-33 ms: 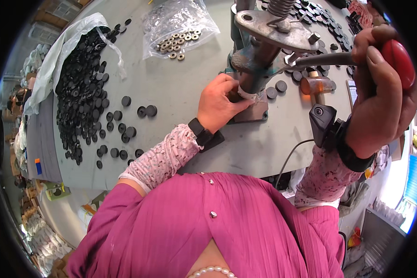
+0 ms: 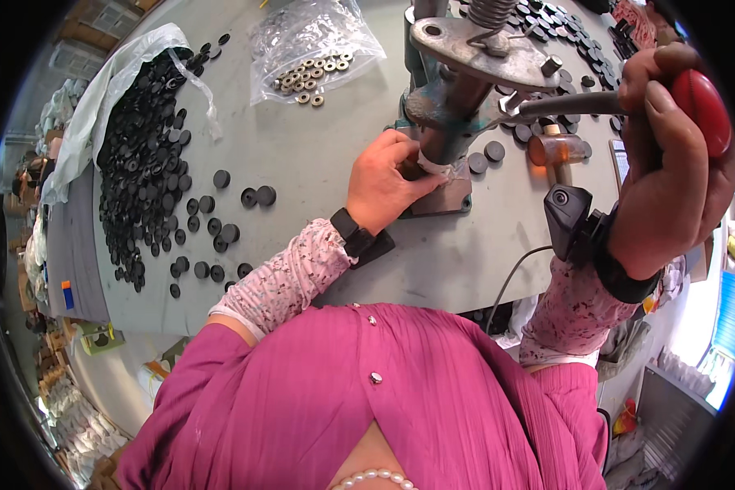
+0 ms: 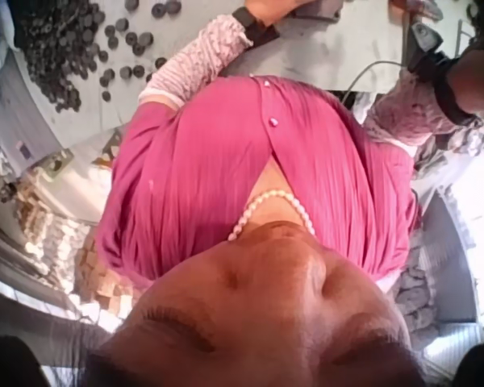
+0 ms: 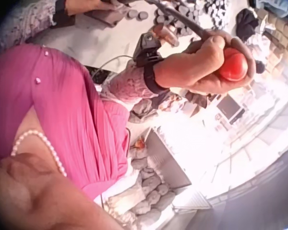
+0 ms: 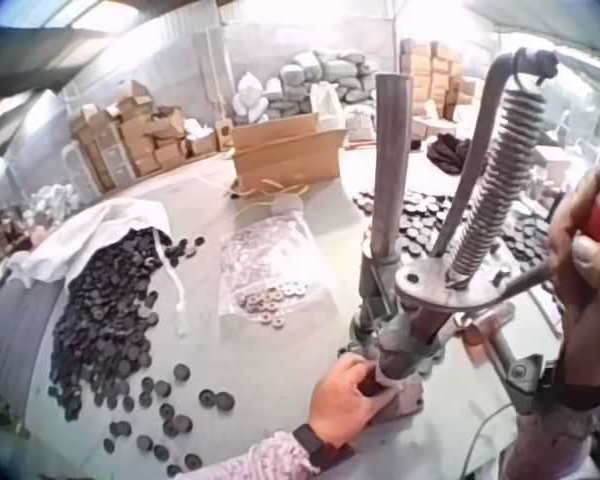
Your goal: Manually assembling metal washers into black plastic ring components and using a hand press and rubber mallet to secure them.
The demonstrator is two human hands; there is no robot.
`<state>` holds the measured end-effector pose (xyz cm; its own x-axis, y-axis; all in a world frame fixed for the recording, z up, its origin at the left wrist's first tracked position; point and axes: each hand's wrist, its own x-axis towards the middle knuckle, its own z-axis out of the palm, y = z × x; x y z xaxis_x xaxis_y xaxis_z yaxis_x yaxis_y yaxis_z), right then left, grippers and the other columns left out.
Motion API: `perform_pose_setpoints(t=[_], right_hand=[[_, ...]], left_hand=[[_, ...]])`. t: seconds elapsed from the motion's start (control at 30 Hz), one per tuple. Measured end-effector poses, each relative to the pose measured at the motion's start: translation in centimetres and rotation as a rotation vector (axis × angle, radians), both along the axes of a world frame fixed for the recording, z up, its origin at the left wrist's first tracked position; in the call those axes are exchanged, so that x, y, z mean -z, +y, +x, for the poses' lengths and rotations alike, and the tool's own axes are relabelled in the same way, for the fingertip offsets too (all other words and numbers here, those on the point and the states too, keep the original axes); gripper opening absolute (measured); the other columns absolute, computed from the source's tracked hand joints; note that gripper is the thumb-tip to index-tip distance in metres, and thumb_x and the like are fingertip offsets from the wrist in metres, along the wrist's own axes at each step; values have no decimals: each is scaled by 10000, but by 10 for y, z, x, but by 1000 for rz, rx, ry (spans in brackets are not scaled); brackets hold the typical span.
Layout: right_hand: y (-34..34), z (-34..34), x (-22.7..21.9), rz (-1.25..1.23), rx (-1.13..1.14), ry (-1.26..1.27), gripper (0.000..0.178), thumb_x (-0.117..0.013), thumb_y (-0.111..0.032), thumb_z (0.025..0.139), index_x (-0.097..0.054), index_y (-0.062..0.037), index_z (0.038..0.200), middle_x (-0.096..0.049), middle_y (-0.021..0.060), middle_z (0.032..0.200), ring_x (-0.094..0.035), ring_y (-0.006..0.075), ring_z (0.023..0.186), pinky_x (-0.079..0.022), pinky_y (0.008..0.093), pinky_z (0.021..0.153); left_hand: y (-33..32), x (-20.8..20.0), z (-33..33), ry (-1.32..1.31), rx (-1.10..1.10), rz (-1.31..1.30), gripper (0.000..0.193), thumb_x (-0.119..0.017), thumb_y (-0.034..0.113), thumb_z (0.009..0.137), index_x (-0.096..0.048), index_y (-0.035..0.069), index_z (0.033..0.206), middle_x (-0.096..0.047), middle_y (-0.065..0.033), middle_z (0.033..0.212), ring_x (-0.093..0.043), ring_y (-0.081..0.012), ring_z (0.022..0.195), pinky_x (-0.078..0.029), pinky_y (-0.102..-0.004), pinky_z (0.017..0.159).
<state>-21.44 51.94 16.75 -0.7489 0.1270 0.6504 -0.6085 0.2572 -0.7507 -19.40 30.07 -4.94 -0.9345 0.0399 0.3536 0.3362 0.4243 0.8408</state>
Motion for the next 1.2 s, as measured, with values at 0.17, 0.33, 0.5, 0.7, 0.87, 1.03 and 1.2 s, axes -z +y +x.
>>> perform_pose_setpoints(t=[0.17,0.33,0.5,0.7,0.87,1.03,1.2], right_hand=[[15,20,22,78,10,41,256,-545,-38,874,-592,-6,1124,-617,132,970,-526,152,830,-418,229,698],[34,93,155,0,-172,416,433,-685,-401,1005,-481,-97,1237,-605,218,1075,-561,258,830,-537,448,835],[41,127,205,-40,-195,246,411,-615,-397,1043,-514,-45,1228,-587,297,1256,-568,246,602,-483,335,487],[24,96,134,-61,0,333,460,-497,-500,1077,-508,-43,1129,-606,252,940,-561,234,671,-519,320,586],[27,62,65,-120,-11,161,438,-473,-441,1034,-547,-9,1048,-594,266,839,-512,211,636,-410,247,504],[14,41,42,-78,52,159,449,-473,-443,1017,-569,-5,1031,-595,234,809,-394,126,497,-283,214,418],[16,40,42,-101,39,150,450,-476,-451,1010,-575,-12,1014,-593,224,799,-415,137,515,-306,223,436]], left_hand=[[-11,0,3,4,-36,-26,469,-942,207,692,-734,18,1068,-648,-77,967,-642,-217,797,-546,-342,721],[-70,-25,43,-33,-80,-161,487,-911,259,752,-726,85,1168,-676,-83,1054,-613,-208,770,-538,-340,718],[-169,-22,81,-156,-412,-549,428,-827,118,784,-709,22,1184,-642,-112,1195,-645,-227,788,-549,-339,740],[-166,-24,73,-244,-304,-458,382,-820,93,767,-738,16,1131,-671,-112,1073,-647,-198,752,-552,-332,724],[-66,-20,31,-194,40,-34,371,-836,113,759,-759,18,1110,-674,-80,971,-638,-175,682,-546,-316,671],[-6,-3,-1,-15,22,21,389,-882,144,731,-764,4,1074,-660,-77,927,-656,-193,757,-548,-318,694],[3,-3,-3,-84,-2,47,355,-904,225,694,-753,26,946,-635,-124,961,-655,-317,879,-550,-410,787]])
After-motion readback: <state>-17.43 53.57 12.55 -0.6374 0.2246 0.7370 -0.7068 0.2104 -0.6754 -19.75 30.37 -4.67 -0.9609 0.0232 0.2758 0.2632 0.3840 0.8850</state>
